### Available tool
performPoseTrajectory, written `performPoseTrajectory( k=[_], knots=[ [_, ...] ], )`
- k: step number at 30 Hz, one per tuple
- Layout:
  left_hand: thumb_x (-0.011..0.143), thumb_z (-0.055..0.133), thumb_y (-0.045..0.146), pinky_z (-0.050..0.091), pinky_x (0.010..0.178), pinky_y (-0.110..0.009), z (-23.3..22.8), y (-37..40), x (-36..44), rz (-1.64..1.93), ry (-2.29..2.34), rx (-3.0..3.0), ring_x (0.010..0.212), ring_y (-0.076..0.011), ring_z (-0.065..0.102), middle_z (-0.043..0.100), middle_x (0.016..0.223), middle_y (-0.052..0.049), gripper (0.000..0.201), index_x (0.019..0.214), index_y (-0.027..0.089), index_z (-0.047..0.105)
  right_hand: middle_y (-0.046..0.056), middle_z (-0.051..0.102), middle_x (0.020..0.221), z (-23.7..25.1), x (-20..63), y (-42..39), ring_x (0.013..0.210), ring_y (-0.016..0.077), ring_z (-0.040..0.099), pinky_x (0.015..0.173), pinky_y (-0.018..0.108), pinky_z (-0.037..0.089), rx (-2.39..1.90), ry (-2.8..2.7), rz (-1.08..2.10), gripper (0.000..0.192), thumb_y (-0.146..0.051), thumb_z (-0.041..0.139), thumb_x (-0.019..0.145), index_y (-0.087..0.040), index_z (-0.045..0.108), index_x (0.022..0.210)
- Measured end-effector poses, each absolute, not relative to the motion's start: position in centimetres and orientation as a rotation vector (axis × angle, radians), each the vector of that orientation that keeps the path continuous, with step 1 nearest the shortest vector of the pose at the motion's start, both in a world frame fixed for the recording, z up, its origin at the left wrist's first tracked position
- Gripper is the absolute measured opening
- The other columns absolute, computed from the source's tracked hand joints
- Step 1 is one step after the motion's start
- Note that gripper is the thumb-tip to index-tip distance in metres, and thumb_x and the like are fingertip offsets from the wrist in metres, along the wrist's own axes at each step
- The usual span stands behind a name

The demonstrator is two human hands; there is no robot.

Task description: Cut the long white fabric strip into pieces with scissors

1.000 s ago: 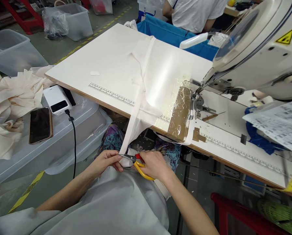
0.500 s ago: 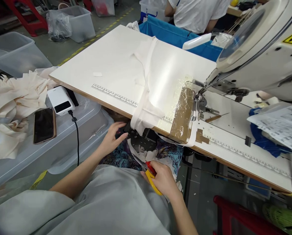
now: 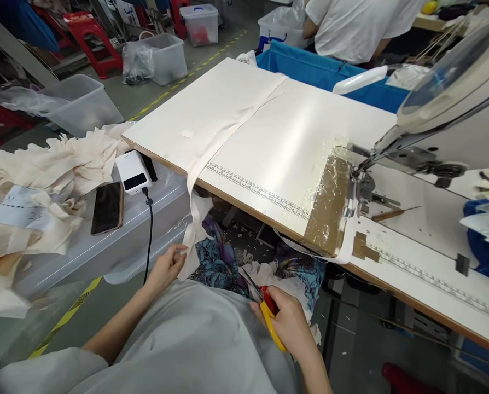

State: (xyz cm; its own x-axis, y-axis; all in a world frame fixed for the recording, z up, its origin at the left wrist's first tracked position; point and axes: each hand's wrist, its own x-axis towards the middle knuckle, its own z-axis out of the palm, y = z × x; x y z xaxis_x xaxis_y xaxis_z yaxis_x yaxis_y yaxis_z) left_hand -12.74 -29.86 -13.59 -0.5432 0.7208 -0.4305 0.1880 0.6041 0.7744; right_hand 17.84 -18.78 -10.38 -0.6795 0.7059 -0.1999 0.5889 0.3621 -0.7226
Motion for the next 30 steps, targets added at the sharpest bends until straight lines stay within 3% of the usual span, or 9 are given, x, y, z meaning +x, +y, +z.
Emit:
performPoseTrajectory(
  k=[3,5,9,12,15,17,19,22,30],
  knots=[
    [0.092,0.041,0.045,0.044,0.061,-0.026,-9.5,-29.0,-9.7,0.922,1.475,0.827,0.067,-0.0164,0.058,0.062,0.077,-0.004,0.036,0.109,0.017,0.057,-0.004,0.044,0.058,-9.9,16.9,-18.6,0.053,0.0138,0.041,0.049,0.024,0.032,-1.186,-2.462,1.218,0.038,-0.051,0.054,0.085,-0.023,0.039,0.065],
    [0.091,0.046,0.045,0.045,0.063,-0.025,-7.2,-27.4,-7.9,0.867,1.281,0.935,0.075,-0.0164,0.059,0.065,0.089,-0.006,0.036,0.115,0.019,0.055,-0.004,0.041,0.056,-9.3,16.6,-18.3,0.052,0.0134,0.039,0.049,0.024,0.031,-1.199,-2.446,1.194,0.040,-0.054,0.054,0.084,-0.023,0.038,0.064],
    [0.089,0.053,0.041,0.038,0.059,-0.023,-5.4,-24.7,-5.9,0.773,1.557,1.418,0.070,-0.0130,0.053,0.059,0.084,-0.004,0.028,0.078,0.018,0.063,-0.003,0.041,0.058,-7.9,17.1,-17.7,0.055,0.0134,0.038,0.051,0.024,0.031,-1.261,-2.447,1.280,0.042,-0.057,0.051,0.084,-0.022,0.037,0.064],
    [0.091,0.049,0.038,0.036,0.058,-0.023,-5.4,-23.8,-5.4,0.823,1.610,1.557,0.063,-0.0090,0.049,0.057,0.098,-0.005,0.031,0.072,0.016,0.060,-0.003,0.042,0.061,-6.9,17.8,-17.4,0.057,0.0137,0.039,0.053,0.024,0.031,-1.291,-2.447,1.408,0.043,-0.059,0.046,0.086,-0.022,0.039,0.067],
    [0.092,0.045,0.043,0.039,0.053,-0.023,-5.5,-23.4,-5.0,0.823,1.447,1.293,0.052,-0.0085,0.050,0.062,0.078,-0.003,0.031,0.080,0.017,0.056,-0.003,0.040,0.062,-6.4,18.2,-17.1,0.059,0.0135,0.037,0.054,0.024,0.030,-1.280,-2.446,1.507,0.044,-0.060,0.045,0.087,-0.022,0.037,0.067],
    [0.089,0.049,0.052,0.044,0.054,-0.023,-5.4,-23.3,-4.8,0.807,1.270,1.000,0.053,-0.0130,0.059,0.063,0.066,-0.001,0.035,0.088,0.017,0.054,-0.004,0.039,0.063,-6.3,18.2,-16.9,0.059,0.0131,0.036,0.054,0.024,0.030,-1.257,-2.449,1.566,0.043,-0.059,0.047,0.087,-0.022,0.037,0.068],
    [0.084,0.057,0.056,0.051,0.061,-0.026,-5.6,-23.2,-4.7,0.810,1.124,0.776,0.067,-0.0191,0.069,0.070,0.074,-0.005,0.041,0.094,0.017,0.055,-0.005,0.037,0.063,-6.4,18.0,-16.7,0.059,0.0125,0.034,0.053,0.024,0.029,-1.218,-2.458,1.631,0.043,-0.059,0.050,0.086,-0.022,0.037,0.069],
    [0.079,0.066,0.054,0.055,0.073,-0.028,-6.1,-23.2,-4.7,0.824,1.075,0.652,0.089,-0.0243,0.071,0.073,0.093,-0.012,0.044,0.095,0.014,0.059,-0.005,0.033,0.062,-6.6,17.7,-16.3,0.058,0.0115,0.030,0.051,0.024,0.025,-1.149,-2.487,1.697,0.045,-0.059,0.049,0.086,-0.022,0.035,0.067],
    [0.076,0.070,0.054,0.056,0.065,-0.025,-7.0,-23.3,-5.0,0.863,1.110,0.548,0.081,-0.0248,0.073,0.074,0.080,-0.011,0.043,0.083,0.013,0.059,-0.006,0.030,0.061,-6.8,17.0,-15.8,0.057,0.0104,0.027,0.049,0.024,0.021,-1.153,-2.563,1.781,0.047,-0.058,0.055,0.084,-0.021,0.032,0.064]
  ],
)
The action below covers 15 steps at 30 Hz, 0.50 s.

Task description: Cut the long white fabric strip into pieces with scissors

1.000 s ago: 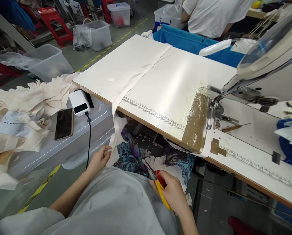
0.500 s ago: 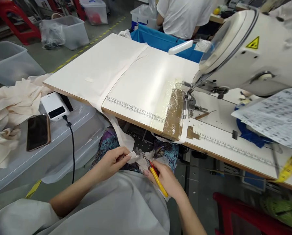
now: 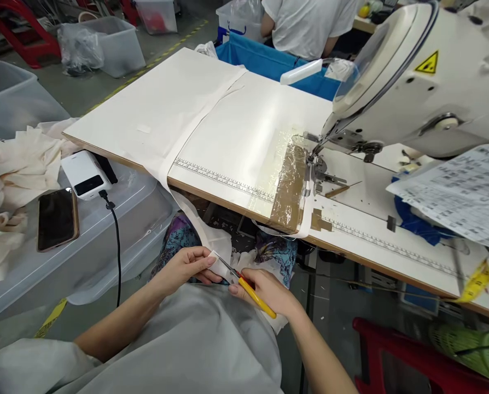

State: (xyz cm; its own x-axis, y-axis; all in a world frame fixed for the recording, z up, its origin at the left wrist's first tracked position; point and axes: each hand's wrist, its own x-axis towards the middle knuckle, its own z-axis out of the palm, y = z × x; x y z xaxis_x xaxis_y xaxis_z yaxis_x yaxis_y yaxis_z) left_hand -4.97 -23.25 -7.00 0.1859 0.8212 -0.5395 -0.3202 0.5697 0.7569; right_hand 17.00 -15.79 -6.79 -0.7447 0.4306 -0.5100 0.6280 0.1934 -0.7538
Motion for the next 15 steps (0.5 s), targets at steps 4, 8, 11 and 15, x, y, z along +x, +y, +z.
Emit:
performPoseTrajectory(
  k=[4,8,11,15],
  knots=[
    [0.074,0.071,0.054,0.055,0.061,-0.024,-7.17,-23.18,-4.98,0.882,1.114,0.533,0.076,-0.0247,0.073,0.073,0.073,-0.008,0.044,0.081,0.014,0.058,-0.006,0.029,0.060,-7.00,16.89,-15.92,0.056,0.0101,0.027,0.049,0.024,0.021,1.033,2.285,-1.555,0.048,-0.057,0.056,0.084,-0.021,0.032,0.063],
    [0.071,0.073,0.056,0.054,0.060,-0.024,-7.24,-23.02,-5.04,0.888,1.117,0.519,0.075,-0.0247,0.073,0.072,0.070,-0.007,0.045,0.079,0.014,0.058,-0.006,0.033,0.058,-7.12,16.99,-15.96,0.053,0.0100,0.030,0.049,0.024,0.022,1.037,2.358,-1.468,0.048,-0.057,0.054,0.085,-0.021,0.033,0.063],
    [0.070,0.074,0.056,0.054,0.059,-0.024,-7.23,-22.89,-5.08,0.882,1.117,0.515,0.074,-0.0247,0.073,0.072,0.069,-0.006,0.045,0.078,0.014,0.058,-0.005,0.036,0.056,-7.04,16.96,-15.96,0.052,0.0103,0.032,0.048,0.025,0.022,1.064,2.443,-1.322,0.047,-0.058,0.054,0.086,-0.021,0.035,0.062],
    [0.071,0.073,0.056,0.054,0.060,-0.024,-7.25,-22.86,-5.15,0.885,1.126,0.517,0.073,-0.0236,0.073,0.073,0.072,-0.007,0.045,0.078,0.014,0.059,-0.004,0.040,0.054,-7.06,16.73,-16.23,0.050,0.0109,0.034,0.047,0.025,0.022,1.111,2.525,-1.193,0.048,-0.060,0.052,0.086,-0.021,0.038,0.062]
  ],
)
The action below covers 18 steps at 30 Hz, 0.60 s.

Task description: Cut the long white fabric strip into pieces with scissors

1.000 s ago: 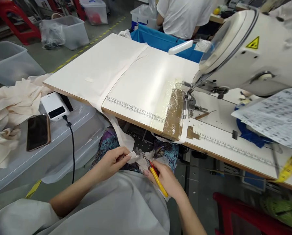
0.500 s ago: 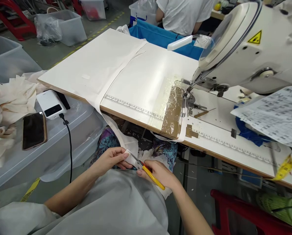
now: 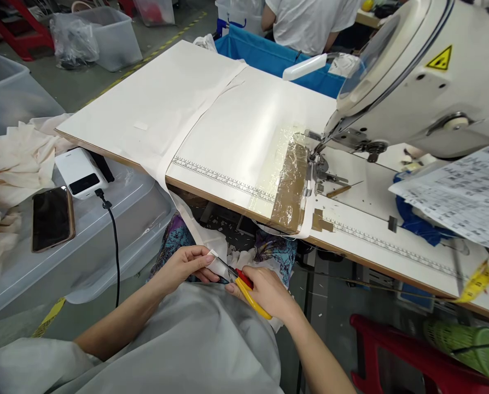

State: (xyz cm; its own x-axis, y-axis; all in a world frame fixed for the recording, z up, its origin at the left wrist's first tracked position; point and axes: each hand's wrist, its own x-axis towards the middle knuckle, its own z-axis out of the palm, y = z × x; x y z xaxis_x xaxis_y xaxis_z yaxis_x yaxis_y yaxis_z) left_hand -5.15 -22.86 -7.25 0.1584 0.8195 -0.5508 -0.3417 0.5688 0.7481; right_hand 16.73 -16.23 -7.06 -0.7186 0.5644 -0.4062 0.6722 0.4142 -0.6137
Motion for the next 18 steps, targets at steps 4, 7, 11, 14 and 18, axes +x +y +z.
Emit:
performPoseTrajectory(
  k=[4,7,11,14,18],
  knots=[
    [0.071,0.073,0.056,0.054,0.061,-0.025,-7.32,-22.90,-5.21,0.892,1.129,0.523,0.073,-0.0240,0.073,0.072,0.073,-0.008,0.045,0.079,0.013,0.059,-0.004,0.040,0.051,-7.27,16.66,-16.54,0.046,0.0102,0.033,0.046,0.025,0.021,1.168,2.579,-1.162,0.052,-0.063,0.049,0.086,-0.021,0.037,0.058],
    [0.071,0.072,0.056,0.054,0.061,-0.026,-7.41,-22.92,-5.15,0.891,1.134,0.524,0.074,-0.0246,0.073,0.072,0.073,-0.008,0.045,0.079,0.013,0.059,-0.003,0.039,0.049,-7.12,16.64,-16.49,0.044,0.0101,0.030,0.045,0.025,0.019,1.196,2.574,-1.098,0.053,-0.065,0.048,0.085,-0.022,0.036,0.056],
    [0.071,0.073,0.056,0.054,0.061,-0.026,-7.42,-22.96,-4.92,0.882,1.129,0.521,0.072,-0.0243,0.073,0.072,0.069,-0.007,0.045,0.077,0.014,0.058,-0.002,0.045,0.052,-6.61,16.25,-16.23,0.046,0.0119,0.034,0.047,0.025,0.019,1.133,2.614,-0.980,0.048,-0.063,0.050,0.085,-0.022,0.039,0.062],
    [0.069,0.073,0.057,0.053,0.060,-0.025,-7.14,-22.96,-4.95,0.861,1.129,0.528,0.071,-0.0232,0.072,0.072,0.068,-0.007,0.047,0.076,0.014,0.057,-0.001,0.047,0.055,-6.58,15.93,-16.12,0.048,0.0134,0.038,0.048,0.025,0.019,1.124,2.628,-0.938,0.047,-0.062,0.050,0.085,-0.022,0.040,0.063],
    [0.070,0.071,0.059,0.053,0.061,-0.025,-6.92,-22.92,-5.22,0.850,1.148,0.550,0.071,-0.0225,0.072,0.072,0.070,-0.008,0.048,0.077,0.013,0.058,-0.002,0.042,0.051,-7.09,16.03,-16.08,0.047,0.0132,0.037,0.048,0.026,0.020,1.169,2.589,-1.002,0.050,-0.064,0.049,0.084,-0.022,0.037,0.058]
  ],
)
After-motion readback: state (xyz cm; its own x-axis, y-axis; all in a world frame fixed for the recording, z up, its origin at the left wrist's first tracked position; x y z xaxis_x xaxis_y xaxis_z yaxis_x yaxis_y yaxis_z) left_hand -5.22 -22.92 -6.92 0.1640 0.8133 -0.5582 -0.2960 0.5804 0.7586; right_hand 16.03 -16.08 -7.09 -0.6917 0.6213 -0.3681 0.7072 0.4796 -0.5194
